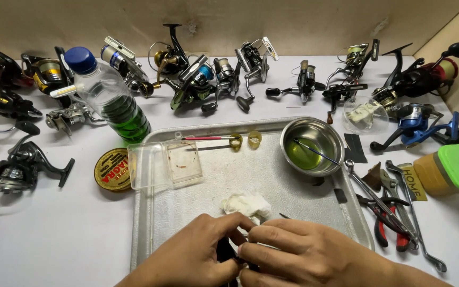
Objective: Cleaning and testing the rotation of a fishing reel during maintenance at a workbench.
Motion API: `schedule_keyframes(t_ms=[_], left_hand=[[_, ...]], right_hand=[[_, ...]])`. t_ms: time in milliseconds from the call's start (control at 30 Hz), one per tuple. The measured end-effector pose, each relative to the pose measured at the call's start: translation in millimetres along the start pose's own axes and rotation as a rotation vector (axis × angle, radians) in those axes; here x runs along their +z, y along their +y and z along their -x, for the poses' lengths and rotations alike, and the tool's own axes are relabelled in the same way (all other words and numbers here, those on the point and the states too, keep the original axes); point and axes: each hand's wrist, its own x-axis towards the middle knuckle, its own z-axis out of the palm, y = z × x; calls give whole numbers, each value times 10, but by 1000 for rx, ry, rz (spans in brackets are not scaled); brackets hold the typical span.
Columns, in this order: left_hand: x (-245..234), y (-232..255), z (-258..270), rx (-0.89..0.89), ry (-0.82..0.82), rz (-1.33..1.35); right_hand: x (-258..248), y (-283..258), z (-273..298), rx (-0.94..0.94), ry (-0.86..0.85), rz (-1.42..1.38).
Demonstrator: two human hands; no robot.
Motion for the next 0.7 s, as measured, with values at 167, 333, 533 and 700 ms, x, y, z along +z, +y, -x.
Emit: schedule_keyframes(t_ms=[167, 333, 533, 700], left_hand=[[-131, -13, -107, 153, -60, 132], [-503, 56, -620, 33, 219, -197], [-957, 68, -1787, 183, 329, -591], [-939, -68, -2856, 126, 390, -643]], right_hand=[[-375, 103, -43, 69, 20, -130], [-785, 300, 354, 255, -39, -103], [-1174, 509, 992, 799, 143, 184], [-1206, 940, 1909, 1300, 557, -96]])
